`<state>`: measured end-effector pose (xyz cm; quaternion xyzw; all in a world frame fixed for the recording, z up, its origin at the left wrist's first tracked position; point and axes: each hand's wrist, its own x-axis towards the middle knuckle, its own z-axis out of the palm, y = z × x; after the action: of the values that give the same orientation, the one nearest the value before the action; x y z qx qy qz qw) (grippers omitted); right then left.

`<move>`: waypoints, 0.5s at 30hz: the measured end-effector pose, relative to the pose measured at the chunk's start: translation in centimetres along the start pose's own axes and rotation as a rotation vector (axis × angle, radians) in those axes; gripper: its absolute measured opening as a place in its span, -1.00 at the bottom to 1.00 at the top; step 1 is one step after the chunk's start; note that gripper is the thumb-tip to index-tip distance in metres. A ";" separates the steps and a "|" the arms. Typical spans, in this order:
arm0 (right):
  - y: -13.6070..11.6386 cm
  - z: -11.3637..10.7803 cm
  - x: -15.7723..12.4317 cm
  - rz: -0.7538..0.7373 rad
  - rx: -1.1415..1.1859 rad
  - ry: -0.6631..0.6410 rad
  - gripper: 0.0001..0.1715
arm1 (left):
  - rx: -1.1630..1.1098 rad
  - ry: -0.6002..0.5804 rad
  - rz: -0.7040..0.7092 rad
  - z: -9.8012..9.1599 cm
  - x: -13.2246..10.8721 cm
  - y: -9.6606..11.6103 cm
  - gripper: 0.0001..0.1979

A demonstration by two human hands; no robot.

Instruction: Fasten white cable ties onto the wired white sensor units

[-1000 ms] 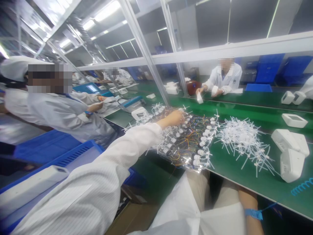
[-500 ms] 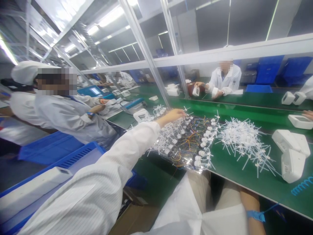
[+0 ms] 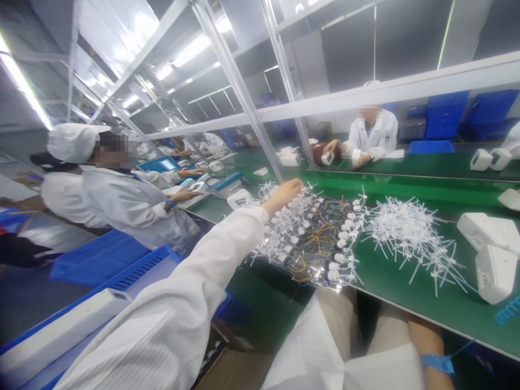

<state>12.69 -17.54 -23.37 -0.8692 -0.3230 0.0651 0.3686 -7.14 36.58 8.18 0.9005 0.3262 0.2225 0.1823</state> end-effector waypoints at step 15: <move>-1.9 -1.1 0.2 -0.007 -0.041 -0.022 -0.16 | -0.220 0.065 0.044 -2.5 3.1 5.9 -0.89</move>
<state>12.31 -17.08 -21.28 -0.8747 -0.3313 0.0667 0.3473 -3.32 34.86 13.93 0.8743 0.2857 0.2899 0.2645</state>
